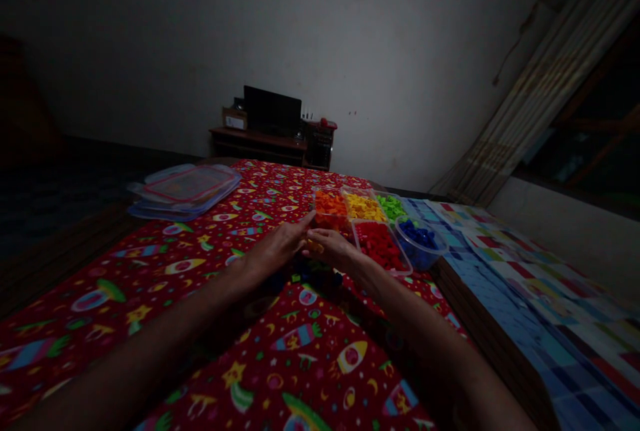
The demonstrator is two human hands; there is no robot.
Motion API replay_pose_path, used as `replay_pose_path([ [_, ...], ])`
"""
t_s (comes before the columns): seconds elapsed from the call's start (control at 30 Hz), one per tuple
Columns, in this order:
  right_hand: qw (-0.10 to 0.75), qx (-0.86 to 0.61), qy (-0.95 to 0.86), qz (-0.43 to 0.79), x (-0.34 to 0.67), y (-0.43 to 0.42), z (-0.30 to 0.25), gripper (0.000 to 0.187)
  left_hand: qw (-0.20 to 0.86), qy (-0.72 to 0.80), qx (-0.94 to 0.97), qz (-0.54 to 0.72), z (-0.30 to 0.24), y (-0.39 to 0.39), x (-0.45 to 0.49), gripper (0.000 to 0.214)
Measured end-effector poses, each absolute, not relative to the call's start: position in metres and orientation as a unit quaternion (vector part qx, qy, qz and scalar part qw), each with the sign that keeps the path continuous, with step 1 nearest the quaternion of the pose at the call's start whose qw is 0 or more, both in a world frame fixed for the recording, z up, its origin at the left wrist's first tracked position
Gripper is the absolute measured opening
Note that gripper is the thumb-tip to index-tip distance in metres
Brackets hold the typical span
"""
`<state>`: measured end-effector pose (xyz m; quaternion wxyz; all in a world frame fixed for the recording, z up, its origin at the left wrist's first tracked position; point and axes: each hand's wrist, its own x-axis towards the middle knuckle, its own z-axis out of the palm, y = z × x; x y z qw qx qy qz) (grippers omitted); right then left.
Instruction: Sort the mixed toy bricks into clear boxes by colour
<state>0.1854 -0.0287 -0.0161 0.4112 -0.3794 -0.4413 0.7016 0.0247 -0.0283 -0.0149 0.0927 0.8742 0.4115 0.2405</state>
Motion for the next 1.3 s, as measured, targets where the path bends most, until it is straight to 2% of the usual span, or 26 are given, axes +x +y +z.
replay_pose_path([
  [0.1, 0.424, -0.39, -0.439, 0.689, 0.185, -0.026, -0.019, 0.026, 0.083, 0.417, 0.88, 0.212, -0.018, -0.037, 0.033, 0.074],
  [0.23, 0.443, -0.43, -0.447, 0.648, 0.194, -0.023, -0.02, 0.033, 0.084, 0.419, 0.879, 0.209, -0.016, -0.047, 0.042, 0.076],
  [0.37, 0.481, -0.443, -0.481, 0.584, 0.227, -0.013, 0.004, 0.025, 0.043, 0.444, 0.86, 0.249, -0.011, -0.036, 0.031, 0.074],
  [0.53, 0.501, -0.493, -0.518, 0.488, 0.284, 0.022, 0.051, 0.014, 0.036, 0.479, 0.835, 0.267, -0.01, -0.007, 0.0, 0.057],
  [0.7, 0.456, -0.629, -0.528, 0.343, 0.309, 0.056, 0.064, 0.013, 0.06, 0.529, 0.817, 0.22, -0.023, 0.008, -0.014, 0.045],
  [0.83, 0.428, -0.664, -0.533, 0.302, 0.314, 0.069, 0.061, 0.017, 0.067, 0.531, 0.821, 0.199, -0.037, 0.015, -0.016, 0.037],
  [0.97, 0.348, -0.691, -0.583, 0.25, 0.317, 0.076, 0.067, 0.012, 0.086, 0.517, 0.833, 0.174, -0.043, 0.019, -0.017, 0.033],
  [1.03, 0.333, -0.69, -0.601, 0.228, 0.317, 0.079, 0.071, 0.01, 0.091, 0.512, 0.835, 0.18, -0.043, 0.019, -0.018, 0.033],
  [1.2, 0.356, -0.615, -0.66, 0.244, 0.304, 0.072, 0.076, 0.011, 0.112, 0.499, 0.836, 0.199, -0.044, 0.016, -0.017, 0.039],
  [1.3, 0.259, -0.546, -0.771, 0.202, 0.283, 0.046, 0.064, 0.021, 0.127, 0.487, 0.839, 0.208, -0.047, 0.014, -0.017, 0.041],
])
